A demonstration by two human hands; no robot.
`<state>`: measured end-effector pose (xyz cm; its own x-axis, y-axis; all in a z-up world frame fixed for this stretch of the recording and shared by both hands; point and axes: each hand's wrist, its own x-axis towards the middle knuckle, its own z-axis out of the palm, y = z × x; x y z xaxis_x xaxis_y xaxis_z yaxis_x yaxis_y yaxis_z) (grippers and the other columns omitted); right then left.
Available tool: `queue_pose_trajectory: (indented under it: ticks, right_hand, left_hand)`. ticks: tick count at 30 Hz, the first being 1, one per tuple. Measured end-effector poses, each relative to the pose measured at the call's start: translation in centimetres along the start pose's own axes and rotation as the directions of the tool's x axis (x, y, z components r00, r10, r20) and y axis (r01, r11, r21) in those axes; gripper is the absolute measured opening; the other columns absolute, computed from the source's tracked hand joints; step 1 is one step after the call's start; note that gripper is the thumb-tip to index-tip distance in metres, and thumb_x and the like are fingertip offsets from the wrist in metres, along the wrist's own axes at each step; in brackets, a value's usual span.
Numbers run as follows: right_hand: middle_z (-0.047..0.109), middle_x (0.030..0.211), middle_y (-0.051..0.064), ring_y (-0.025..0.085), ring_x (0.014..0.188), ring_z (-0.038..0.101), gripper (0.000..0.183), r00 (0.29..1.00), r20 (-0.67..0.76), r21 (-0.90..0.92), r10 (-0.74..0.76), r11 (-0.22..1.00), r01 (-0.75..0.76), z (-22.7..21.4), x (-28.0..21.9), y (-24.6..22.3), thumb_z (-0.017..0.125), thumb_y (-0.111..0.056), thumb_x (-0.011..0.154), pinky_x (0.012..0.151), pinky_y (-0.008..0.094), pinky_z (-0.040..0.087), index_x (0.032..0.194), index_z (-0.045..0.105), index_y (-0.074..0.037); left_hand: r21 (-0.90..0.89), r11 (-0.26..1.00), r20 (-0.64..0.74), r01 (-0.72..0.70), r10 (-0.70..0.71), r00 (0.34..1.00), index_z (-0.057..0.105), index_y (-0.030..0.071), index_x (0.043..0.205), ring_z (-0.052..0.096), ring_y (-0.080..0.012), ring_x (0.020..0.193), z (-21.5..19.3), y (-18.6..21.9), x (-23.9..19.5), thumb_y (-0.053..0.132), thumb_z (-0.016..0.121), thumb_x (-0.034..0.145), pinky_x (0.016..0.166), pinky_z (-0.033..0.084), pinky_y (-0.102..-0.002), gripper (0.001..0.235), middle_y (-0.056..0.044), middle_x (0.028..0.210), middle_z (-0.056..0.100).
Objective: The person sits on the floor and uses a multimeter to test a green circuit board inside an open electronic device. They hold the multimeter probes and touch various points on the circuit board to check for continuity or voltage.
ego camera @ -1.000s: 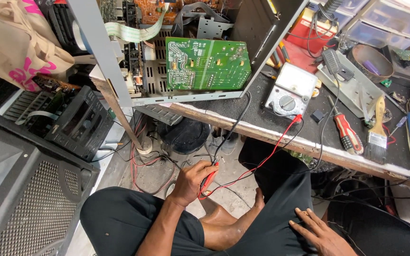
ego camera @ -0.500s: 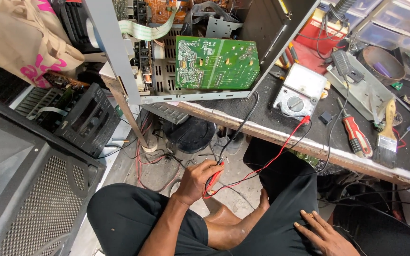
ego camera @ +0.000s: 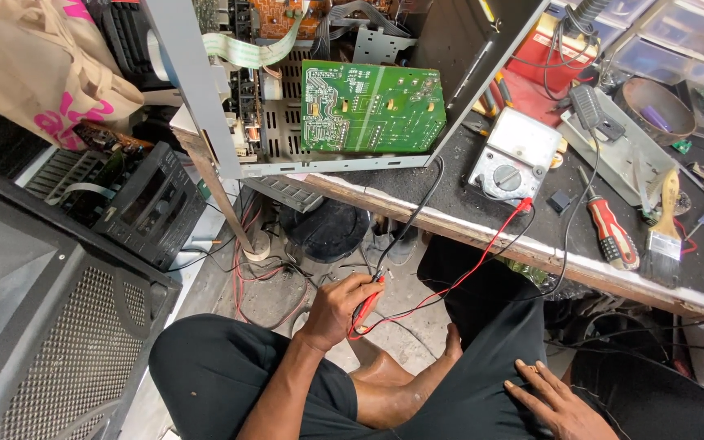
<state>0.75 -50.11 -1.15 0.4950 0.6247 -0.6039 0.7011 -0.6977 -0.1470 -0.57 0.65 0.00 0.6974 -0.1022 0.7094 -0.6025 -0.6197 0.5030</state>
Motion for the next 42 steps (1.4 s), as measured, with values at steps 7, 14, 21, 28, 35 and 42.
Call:
queue_pose_trajectory:
  ticks: [7, 14, 21, 28, 35, 42]
  right_hand:
    - [-0.011, 0.173, 0.006, 0.034, 0.158, -0.010, 0.110, 0.993, -0.083, -0.155, -0.079, 0.986, 0.066, 1.0, 0.3, 0.8, 0.073, -0.085, 0.096, 0.124, 0.055, 0.009, 0.167, 0.007, -0.033]
    - [-0.008, 0.173, 0.009, 0.035, 0.157, -0.007, 0.111, 0.979, -0.143, -0.244, -0.143, 0.964, 0.105, 1.2, 0.2, 0.9, 0.076, -0.080, 0.098, 0.123, 0.054, 0.011, 0.167, 0.006, -0.029]
    - [-0.014, 0.173, 0.000, 0.032, 0.158, -0.015, 0.110, 1.000, 0.024, -0.092, 0.017, 0.996, -0.015, 0.6, 0.4, 0.6, 0.064, -0.093, 0.093, 0.126, 0.059, 0.007, 0.166, 0.003, -0.037]
    - [0.013, 0.174, 0.006, 0.032, 0.160, 0.008, 0.105, 0.863, -0.430, -0.440, -0.267, 0.896, 0.058, 0.4, 0.2, -0.1, 0.064, -0.087, 0.086, 0.124, 0.046, 0.021, 0.164, 0.025, -0.031]
    - [-0.011, 0.174, 0.003, 0.033, 0.158, -0.011, 0.112, 0.999, -0.028, -0.135, -0.019, 0.991, 0.015, 1.1, 0.0, 0.9, 0.061, -0.096, 0.090, 0.124, 0.055, 0.011, 0.167, 0.005, -0.036]
    - [-0.014, 0.173, 0.004, 0.034, 0.158, -0.010, 0.108, 1.000, -0.005, -0.199, -0.009, 0.980, 0.008, 1.3, 0.2, 0.9, 0.082, -0.061, 0.101, 0.124, 0.053, 0.015, 0.167, 0.001, -0.035]
  left_hand:
    - [0.054, 0.998, -0.090, 0.013, -0.008, 0.996, 0.074, 0.004, 0.119, 0.076, -0.0257, 0.095, -2.0, -0.6, 1.7, -0.004, 0.086, 0.086, 0.079, 0.064, -0.035, 0.036, -0.014, 0.115, 0.073]
    - [0.040, 0.999, -0.279, -0.010, 0.021, 0.960, 0.067, 0.013, 0.135, 0.075, -0.0162, 0.084, -5.3, -4.2, 5.4, 0.002, 0.086, 0.092, 0.076, 0.071, -0.025, 0.048, -0.013, 0.118, 0.070]
    - [0.056, 0.998, -0.429, -0.020, 0.043, 0.902, 0.074, 0.006, 0.123, 0.077, -0.0216, 0.096, -9.0, -2.9, 10.6, -0.004, 0.086, 0.092, 0.093, 0.067, -0.032, 0.035, -0.015, 0.112, 0.075]
    - [-0.045, 0.998, -0.436, 0.044, -0.059, 0.898, 0.074, 0.003, 0.121, 0.073, -0.0198, 0.092, -8.4, -3.2, 8.2, -0.004, 0.083, 0.092, 0.089, 0.065, -0.029, 0.031, -0.013, 0.109, 0.073]
    - [-0.048, 0.997, -0.409, 0.053, -0.068, 0.910, 0.073, 0.003, 0.123, 0.072, -0.0220, 0.095, -8.5, -3.1, 7.7, -0.006, 0.083, 0.093, 0.090, 0.065, -0.030, 0.033, -0.015, 0.111, 0.071]
    - [0.061, 0.997, -0.436, 0.046, -0.015, 0.900, 0.073, 0.000, 0.122, 0.072, -0.0254, 0.100, -9.8, -2.4, 8.2, -0.007, 0.082, 0.095, 0.093, 0.063, -0.036, 0.030, -0.016, 0.114, 0.073]
